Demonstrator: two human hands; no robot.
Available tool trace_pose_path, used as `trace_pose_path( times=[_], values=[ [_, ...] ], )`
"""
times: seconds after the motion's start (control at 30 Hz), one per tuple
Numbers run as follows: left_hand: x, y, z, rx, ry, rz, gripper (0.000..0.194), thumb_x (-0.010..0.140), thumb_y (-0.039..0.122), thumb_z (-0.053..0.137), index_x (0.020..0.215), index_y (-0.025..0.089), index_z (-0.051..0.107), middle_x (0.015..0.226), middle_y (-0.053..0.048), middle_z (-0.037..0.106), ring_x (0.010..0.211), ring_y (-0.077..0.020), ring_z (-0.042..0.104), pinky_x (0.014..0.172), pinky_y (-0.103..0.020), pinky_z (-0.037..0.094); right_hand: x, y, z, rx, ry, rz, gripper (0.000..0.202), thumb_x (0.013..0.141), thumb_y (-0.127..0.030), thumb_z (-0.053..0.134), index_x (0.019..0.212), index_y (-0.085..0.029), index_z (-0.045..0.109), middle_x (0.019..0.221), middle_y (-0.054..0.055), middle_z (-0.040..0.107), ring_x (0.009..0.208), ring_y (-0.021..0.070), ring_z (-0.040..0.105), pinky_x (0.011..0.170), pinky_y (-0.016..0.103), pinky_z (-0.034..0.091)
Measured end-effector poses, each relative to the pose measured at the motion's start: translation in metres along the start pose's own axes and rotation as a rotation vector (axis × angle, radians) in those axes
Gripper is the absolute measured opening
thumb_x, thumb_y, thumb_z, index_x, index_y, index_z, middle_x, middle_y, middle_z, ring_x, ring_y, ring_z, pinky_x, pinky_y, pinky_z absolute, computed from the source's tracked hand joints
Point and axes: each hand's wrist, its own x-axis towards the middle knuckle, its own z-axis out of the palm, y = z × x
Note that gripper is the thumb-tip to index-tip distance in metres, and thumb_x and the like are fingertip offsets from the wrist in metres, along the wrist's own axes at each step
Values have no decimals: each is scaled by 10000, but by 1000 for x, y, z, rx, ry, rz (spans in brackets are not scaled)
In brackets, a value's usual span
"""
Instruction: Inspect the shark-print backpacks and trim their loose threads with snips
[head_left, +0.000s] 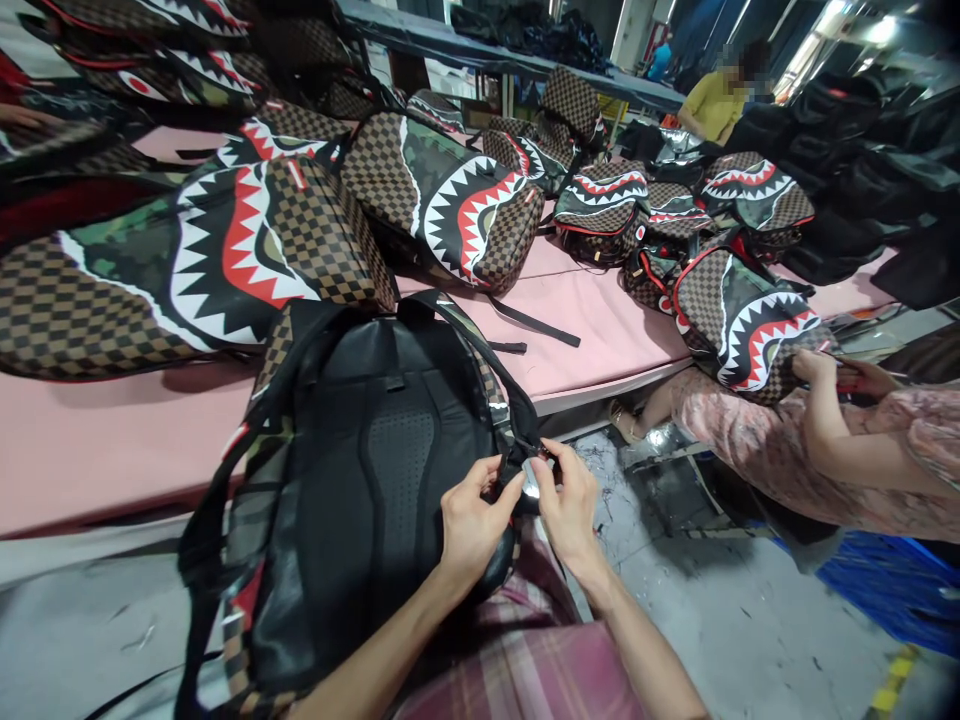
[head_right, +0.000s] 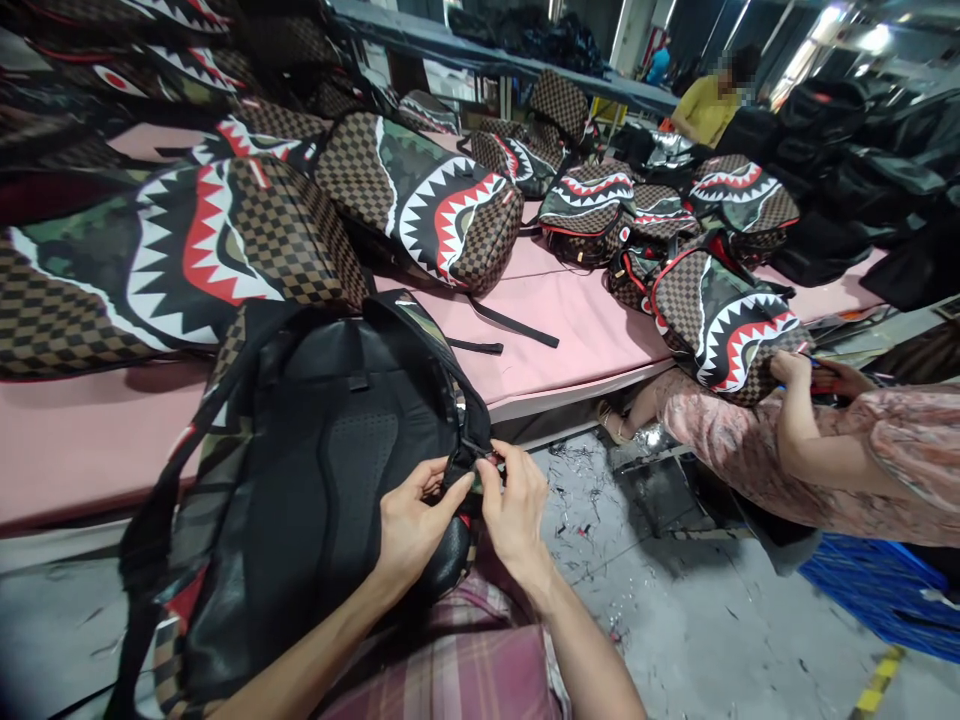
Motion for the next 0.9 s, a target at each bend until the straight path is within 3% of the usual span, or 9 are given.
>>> trace_pose_path(
  times=[0.1,0.3,0.6,0.9],
  values=[
    [1,0,-1,0,2,-9,260,748,386,631,912,184,630,827,-26,703,733,-160,649,688,-263,507,-1,2,-2,60,-10,51,218,898,-300,460,1028,-181,588,908,49,671,770,159,607,678,271,454],
    [1,3,0,-9,24,-4,254,746,388,628,900,185,631,809,-23,702,722,-160,647,676,-264,507,-8,0,-9,-123,7,-124,196,897,-266,463,985,-169,609,871,71,675,793,178,614,720,303,449],
    [1,7,0,82,38,61,222,759,379,611,879,192,625,740,-2,693,656,-141,637,609,-235,493,-9,0,-9,-114,9,-121,203,902,-276,457,993,-173,606,874,64,676,780,168,619,702,289,457],
    [5,0,0,264,121,400,140,776,285,600,864,180,630,683,-2,669,583,-121,607,593,-218,475,-5,-2,-20,-338,1,-280,205,907,-236,463,1022,-156,612,826,80,675,763,185,605,694,304,422]
  ],
)
